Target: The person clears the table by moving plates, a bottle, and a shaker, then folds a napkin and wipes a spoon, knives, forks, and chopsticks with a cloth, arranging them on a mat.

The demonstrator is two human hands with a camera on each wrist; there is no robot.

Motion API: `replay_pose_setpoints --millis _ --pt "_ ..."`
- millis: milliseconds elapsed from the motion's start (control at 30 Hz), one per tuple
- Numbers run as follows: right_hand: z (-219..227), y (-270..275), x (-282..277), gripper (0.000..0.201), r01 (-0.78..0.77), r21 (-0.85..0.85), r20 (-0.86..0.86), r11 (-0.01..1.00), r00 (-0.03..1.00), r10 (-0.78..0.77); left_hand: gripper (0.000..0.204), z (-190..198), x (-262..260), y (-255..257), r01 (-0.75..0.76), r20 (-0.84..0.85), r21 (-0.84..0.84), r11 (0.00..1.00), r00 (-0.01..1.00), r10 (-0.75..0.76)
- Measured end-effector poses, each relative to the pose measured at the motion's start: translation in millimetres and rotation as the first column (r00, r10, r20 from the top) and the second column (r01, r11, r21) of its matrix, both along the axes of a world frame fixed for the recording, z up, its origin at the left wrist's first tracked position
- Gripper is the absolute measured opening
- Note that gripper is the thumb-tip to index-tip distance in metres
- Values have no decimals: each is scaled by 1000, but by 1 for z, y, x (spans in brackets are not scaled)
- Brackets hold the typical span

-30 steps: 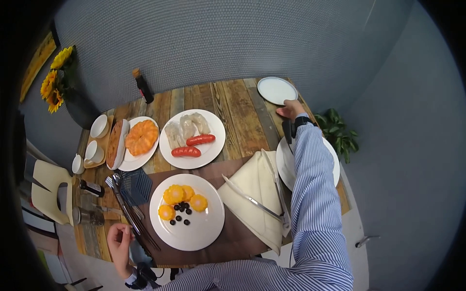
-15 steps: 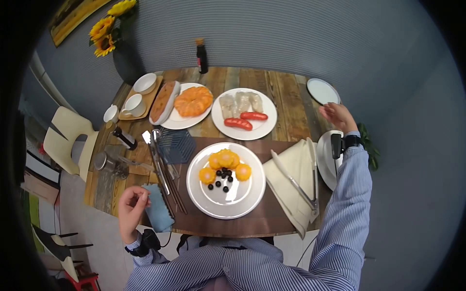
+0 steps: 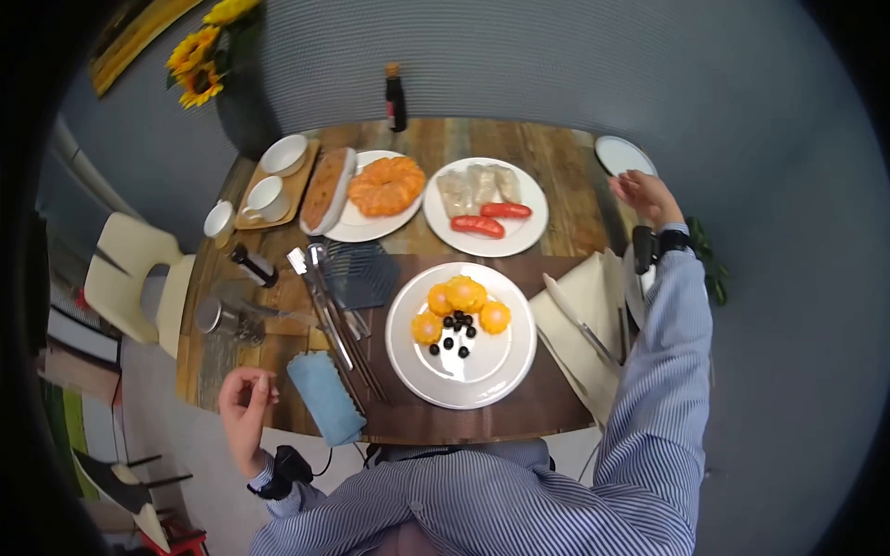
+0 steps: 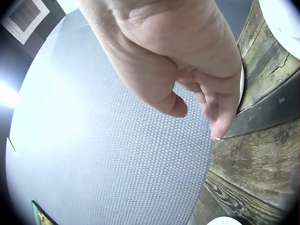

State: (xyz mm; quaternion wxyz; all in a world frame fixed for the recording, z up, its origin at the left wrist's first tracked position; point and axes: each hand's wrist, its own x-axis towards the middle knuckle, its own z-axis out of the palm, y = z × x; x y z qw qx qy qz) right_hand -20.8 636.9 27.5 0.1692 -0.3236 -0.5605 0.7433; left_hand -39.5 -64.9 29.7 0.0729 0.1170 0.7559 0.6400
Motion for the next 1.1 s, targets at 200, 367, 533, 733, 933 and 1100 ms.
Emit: replay_pose_setpoints --millis 200,367,533,733,933,1100 --pt "-59 72 15 32 272 -1 77 962 959 -272 8 -18 9 -2 -80 10 8 997 997 80" --pt "-89 103 7 46 376 -12 -6 926 926 -376 9 -19 13 10 -145 -1 -18 989 989 145" --pt "-92 112 -24 48 428 -120 -27 896 901 -433 9 -9 11 23 -166 -14 -76 983 986 165" --pt "-102 126 -38 47 463 -82 8 882 886 -464 9 -8 8 29 -170 -16 -135 976 985 170" --pt "-91 113 -35 42 494 -85 0 865 868 -496 9 -8 6 31 -144 -5 -135 980 989 145" --pt "-48 75 -49 35 401 215 11 891 911 -412 10 -7 4 35 -155 27 -52 987 987 156"
